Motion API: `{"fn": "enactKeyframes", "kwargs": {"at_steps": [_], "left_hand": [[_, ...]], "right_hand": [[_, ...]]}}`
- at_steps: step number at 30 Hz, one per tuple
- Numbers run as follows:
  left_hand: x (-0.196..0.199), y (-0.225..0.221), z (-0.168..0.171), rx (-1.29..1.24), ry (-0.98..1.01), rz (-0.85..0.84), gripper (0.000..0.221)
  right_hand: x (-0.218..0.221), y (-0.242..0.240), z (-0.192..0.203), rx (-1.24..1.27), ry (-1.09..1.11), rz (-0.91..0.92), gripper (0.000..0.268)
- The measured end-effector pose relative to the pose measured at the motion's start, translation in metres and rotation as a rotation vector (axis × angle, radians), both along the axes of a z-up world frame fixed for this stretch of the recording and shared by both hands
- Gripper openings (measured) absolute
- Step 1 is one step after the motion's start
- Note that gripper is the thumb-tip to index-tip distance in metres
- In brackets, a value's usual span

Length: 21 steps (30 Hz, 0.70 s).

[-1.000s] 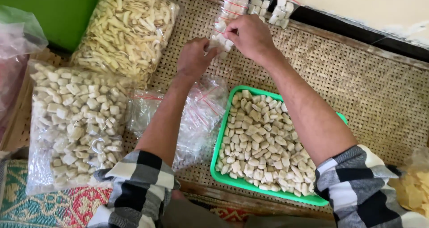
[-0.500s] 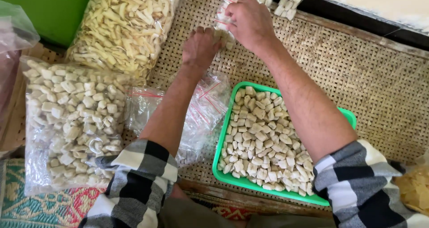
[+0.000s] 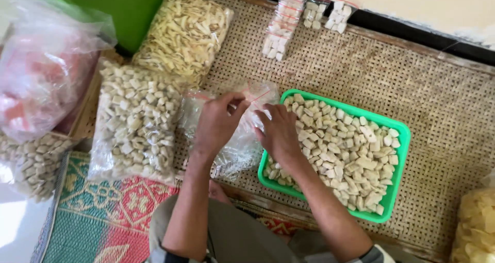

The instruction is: Packaging small food items into plastic bags and sealing them

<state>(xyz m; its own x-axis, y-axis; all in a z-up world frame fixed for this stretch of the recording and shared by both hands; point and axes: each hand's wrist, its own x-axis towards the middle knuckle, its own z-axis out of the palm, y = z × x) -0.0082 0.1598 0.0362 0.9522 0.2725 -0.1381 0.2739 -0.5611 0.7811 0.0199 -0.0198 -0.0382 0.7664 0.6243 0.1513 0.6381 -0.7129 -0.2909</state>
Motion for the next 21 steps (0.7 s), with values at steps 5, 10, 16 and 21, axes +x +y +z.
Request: {"fn": "enactKeyframes", "kwargs": {"at_steps": [5, 10, 16, 21], "left_hand": [[-0.011, 0.023, -0.011, 0.066, 0.047, 0.035, 0.015], [-0.001, 0.042, -0.023, 0.111, 0.051, -0.002, 0.022], [0.011, 0.035, -0.055, 0.222, 0.4, -0.128, 0.042], [0.019, 0.025, -0.133, 0.326, 0.583, -0.12, 0.04]], "right_hand": [[-0.015, 0.008, 0.012, 0.037, 0.039, -0.047, 0.047], [-0.027, 0.033, 0.013, -0.039, 0.138, 0.043, 0.057], [-0.03, 0.041, -0.029, 0.105, 0.159, 0.012, 0.056], [-0.037, 0.041, -0.034, 0.207, 0.027, -0.125, 0.067]]}}
